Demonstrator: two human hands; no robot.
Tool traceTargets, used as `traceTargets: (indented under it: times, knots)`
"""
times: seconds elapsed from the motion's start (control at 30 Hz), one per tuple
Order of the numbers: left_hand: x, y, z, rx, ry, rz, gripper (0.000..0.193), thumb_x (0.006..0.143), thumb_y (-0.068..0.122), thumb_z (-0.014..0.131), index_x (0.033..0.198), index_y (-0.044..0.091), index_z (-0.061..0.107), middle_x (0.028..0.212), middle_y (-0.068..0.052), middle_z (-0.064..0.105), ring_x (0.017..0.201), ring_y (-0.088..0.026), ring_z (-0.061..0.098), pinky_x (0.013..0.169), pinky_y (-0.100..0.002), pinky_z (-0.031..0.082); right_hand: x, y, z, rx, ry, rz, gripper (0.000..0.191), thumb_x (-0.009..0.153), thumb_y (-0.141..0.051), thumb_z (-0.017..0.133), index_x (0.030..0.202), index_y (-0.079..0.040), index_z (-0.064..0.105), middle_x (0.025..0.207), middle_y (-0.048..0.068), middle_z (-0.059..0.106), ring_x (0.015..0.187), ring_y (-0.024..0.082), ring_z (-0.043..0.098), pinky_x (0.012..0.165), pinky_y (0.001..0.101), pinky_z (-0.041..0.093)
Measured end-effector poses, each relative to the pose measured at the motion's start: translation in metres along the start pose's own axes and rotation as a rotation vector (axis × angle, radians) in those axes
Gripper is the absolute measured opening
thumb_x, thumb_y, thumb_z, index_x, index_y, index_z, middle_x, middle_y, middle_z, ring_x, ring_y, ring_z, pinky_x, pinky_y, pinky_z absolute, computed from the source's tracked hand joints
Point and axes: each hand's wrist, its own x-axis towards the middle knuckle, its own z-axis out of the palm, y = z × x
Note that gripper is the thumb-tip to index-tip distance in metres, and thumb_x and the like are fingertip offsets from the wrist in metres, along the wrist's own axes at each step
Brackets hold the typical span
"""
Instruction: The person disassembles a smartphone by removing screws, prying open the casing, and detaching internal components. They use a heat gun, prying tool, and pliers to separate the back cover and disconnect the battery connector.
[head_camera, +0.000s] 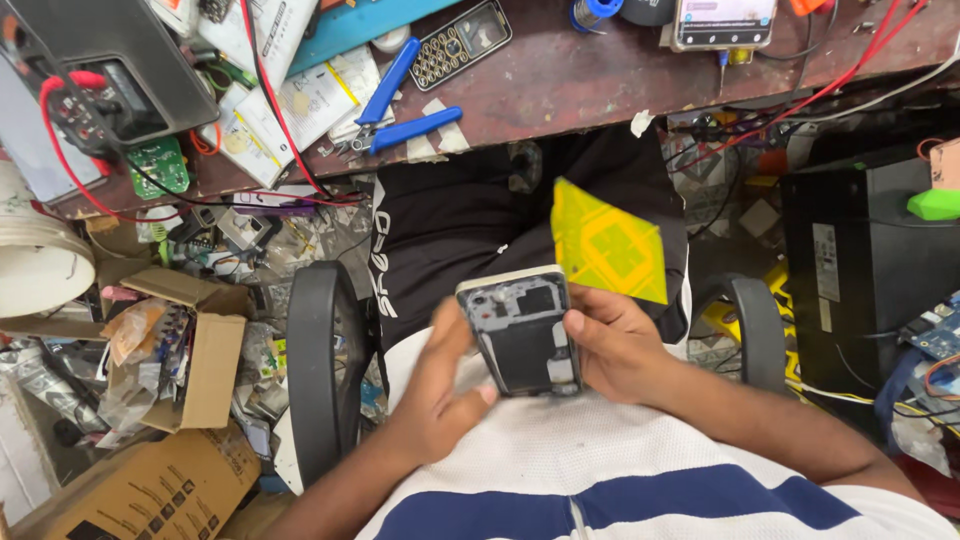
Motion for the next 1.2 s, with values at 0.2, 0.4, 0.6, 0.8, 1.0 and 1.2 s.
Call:
traceTargets:
  times: [0.2,0.4,0.6,0.8,1.0,1.2]
  knots:
    - [0.038,0.023,-0.01,0.673,0.363,0.214,0.05,0.084,0.047,0.084,0.108,0.008,0.065,0.113,-0.011,0.059,0.106,-0.031,0.06,0.094,-0.045,0.048,-0.014,0.023,-0.008,-0.09,0.09,-0.019,0.044,0.105,-0.009,0.058,0.146,0.006,0.048,0.138,0.013,0.06,0.128,0.021,0.056,0.11,0.0395,0.044]
    - [0.065,0.019,0.003,0.614,0.431,0.293,0.044,0.091,0.041,0.082,0.082,0.008,0.054,0.082,-0.008,0.046,0.072,-0.026,0.049,0.061,-0.04,0.037,-0.04,0.023,-0.013,-0.207,-0.094,-0.03,0.043,0.112,-0.013,0.061,0.147,0.007,0.046,0.143,0.014,0.058,0.135,0.023,0.054,0.117,0.0426,0.04]
    - [0.063,0.015,0.0,0.54,0.373,0.293,0.025,0.088,0.026,0.072,0.084,0.008,0.056,0.082,-0.009,0.048,0.071,-0.026,0.049,0.059,-0.038,0.039,-0.033,0.03,-0.014,-0.215,-0.109,-0.235,0.062,0.103,-0.038,0.064,0.149,-0.002,0.044,0.151,0.009,0.05,0.142,0.019,0.047,0.122,0.037,0.034]
    - [0.062,0.009,-0.002,0.493,0.34,0.309,0.022,0.086,0.022,0.071,0.087,0.005,0.057,0.084,-0.011,0.05,0.072,-0.028,0.051,0.06,-0.039,0.041,-0.008,0.032,-0.006,-0.297,0.045,-0.124,0.045,0.107,-0.033,0.066,0.138,-0.002,0.056,0.134,0.012,0.061,0.126,0.026,0.057,0.112,0.0408,0.043]
    - [0.066,0.006,-0.007,0.438,0.317,0.284,0.015,0.081,0.012,0.067,0.085,0.004,0.055,0.084,-0.013,0.05,0.071,-0.031,0.052,0.061,-0.041,0.044,0.044,-0.067,0.022,-1.566,-0.118,-0.37,0.022,0.103,-0.012,0.068,0.122,-0.001,0.063,0.12,0.014,0.064,0.114,0.033,0.06,0.104,0.0441,0.044]
    - [0.069,0.004,-0.01,0.392,0.3,0.274,0.016,0.077,0.007,0.067,0.079,0.003,0.051,0.078,-0.014,0.048,0.068,-0.033,0.05,0.061,-0.043,0.042,0.067,-0.204,-0.016,-2.297,0.334,-1.296,0.012,0.103,0.001,0.061,0.114,0.004,0.066,0.109,0.019,0.064,0.104,0.042,0.057,0.093,0.0482,0.041]
